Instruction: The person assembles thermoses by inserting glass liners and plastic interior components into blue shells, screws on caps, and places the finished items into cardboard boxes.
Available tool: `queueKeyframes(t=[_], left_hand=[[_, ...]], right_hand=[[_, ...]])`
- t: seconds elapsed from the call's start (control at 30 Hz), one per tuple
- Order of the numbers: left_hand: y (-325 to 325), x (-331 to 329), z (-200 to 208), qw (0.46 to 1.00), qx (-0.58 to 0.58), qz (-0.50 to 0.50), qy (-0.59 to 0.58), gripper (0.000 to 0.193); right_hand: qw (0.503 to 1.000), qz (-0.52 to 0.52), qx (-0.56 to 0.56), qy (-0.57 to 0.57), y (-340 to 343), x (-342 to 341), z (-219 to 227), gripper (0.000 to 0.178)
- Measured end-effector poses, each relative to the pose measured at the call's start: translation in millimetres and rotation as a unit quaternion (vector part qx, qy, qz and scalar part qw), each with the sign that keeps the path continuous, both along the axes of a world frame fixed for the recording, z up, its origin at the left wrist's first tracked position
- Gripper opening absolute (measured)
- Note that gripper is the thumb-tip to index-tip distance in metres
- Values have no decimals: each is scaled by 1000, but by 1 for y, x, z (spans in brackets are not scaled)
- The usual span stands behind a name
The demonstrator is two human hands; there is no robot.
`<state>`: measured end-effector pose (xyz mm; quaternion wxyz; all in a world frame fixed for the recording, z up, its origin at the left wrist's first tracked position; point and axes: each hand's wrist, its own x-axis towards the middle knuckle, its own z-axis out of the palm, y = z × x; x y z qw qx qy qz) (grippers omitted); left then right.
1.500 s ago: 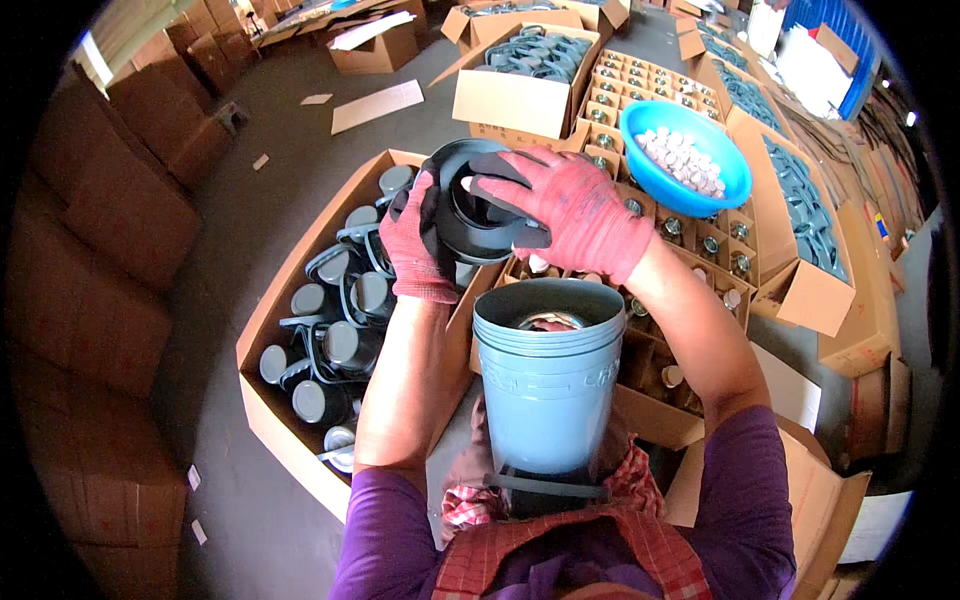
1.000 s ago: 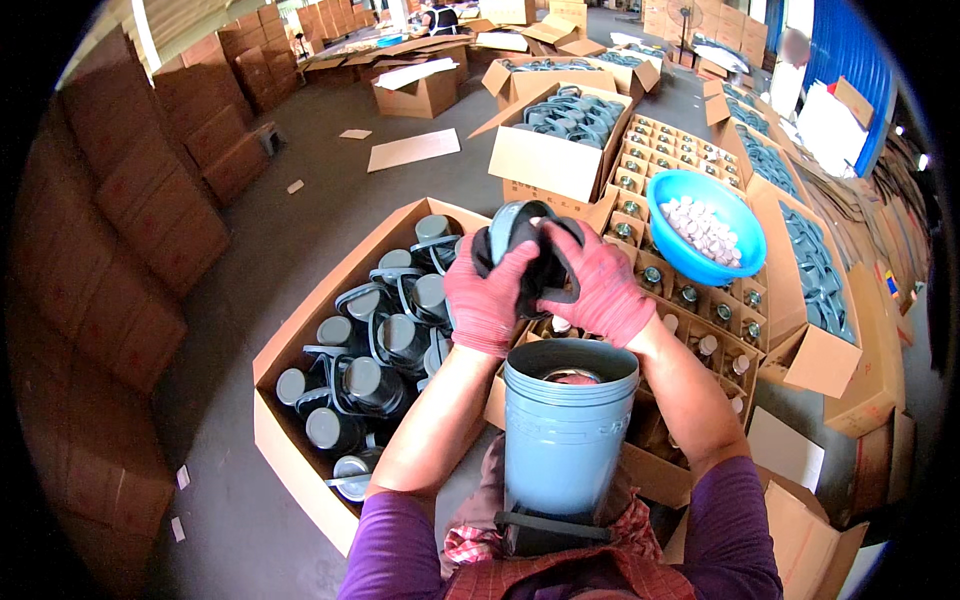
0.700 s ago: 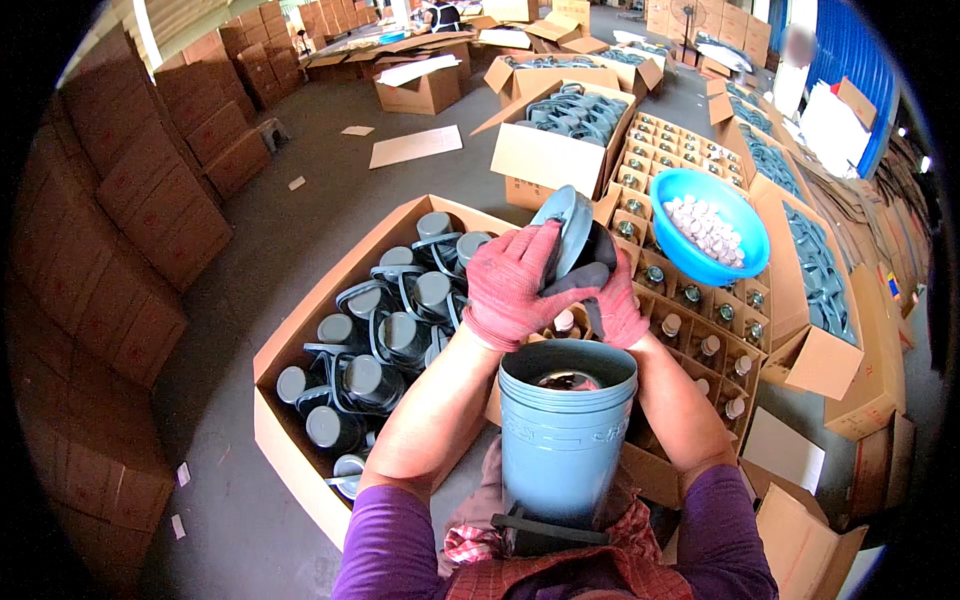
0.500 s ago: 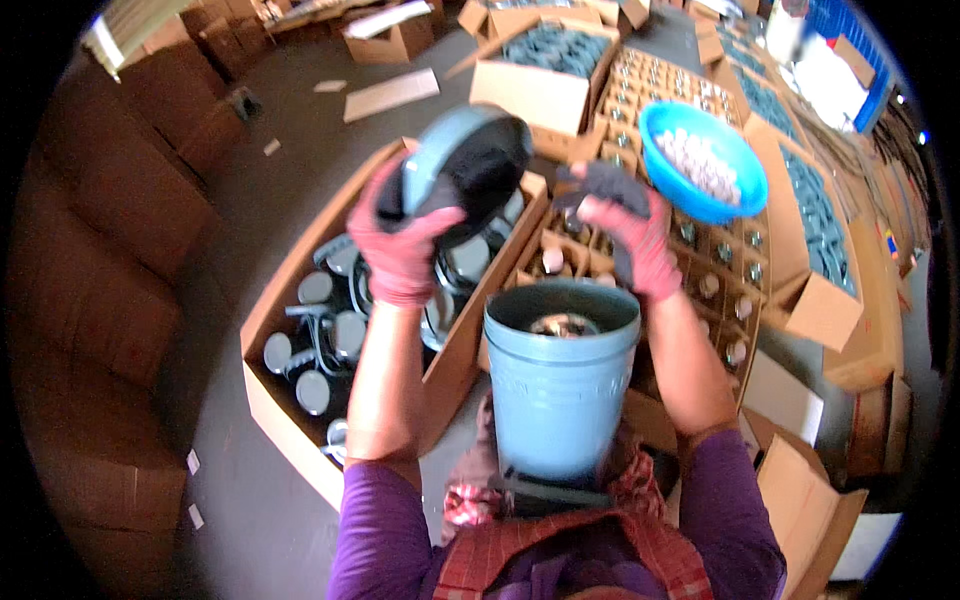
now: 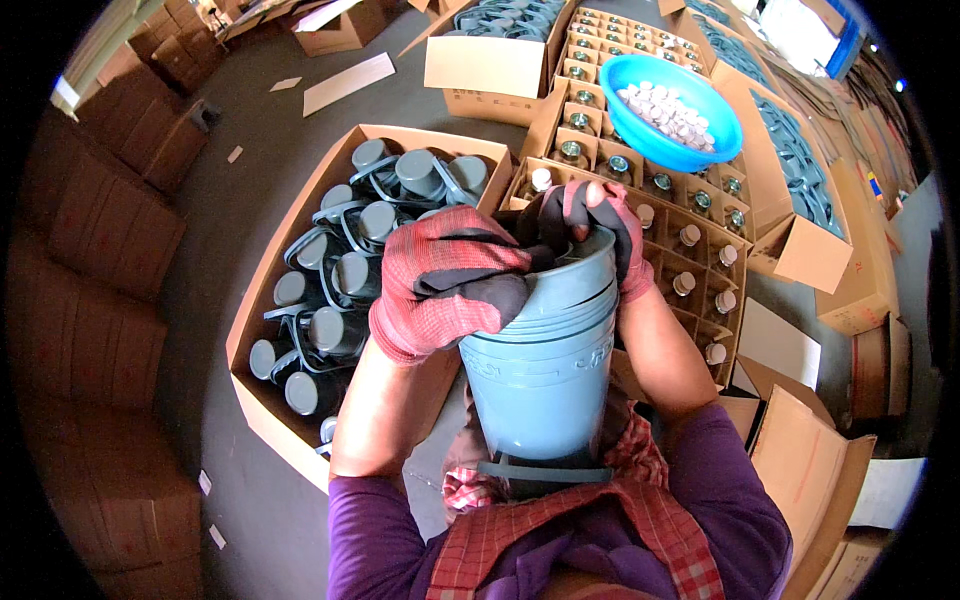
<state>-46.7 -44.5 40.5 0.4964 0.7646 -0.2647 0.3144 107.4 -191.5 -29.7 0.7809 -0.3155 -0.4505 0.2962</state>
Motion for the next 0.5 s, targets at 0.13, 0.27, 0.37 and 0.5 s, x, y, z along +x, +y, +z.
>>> queueKeyframes(t=[0.13, 0.27, 0.37, 0.5], left_hand=[[-5, 4, 5, 997, 64, -15, -45, 36], [1, -3, -27, 999, -20, 39, -31, 38], [24, -28, -53, 983, -143, 61, 102, 53], [20, -17, -5, 986, 28, 68, 150, 55]], right_hand=[[998, -29, -1, 58, -4, -4, -9, 32], [996, -76, -48, 1, -25, -9, -1, 28], [948, -210, -142, -194, -34, -56, 49, 38], [971, -221, -57, -72, -35, -30, 30, 64]])
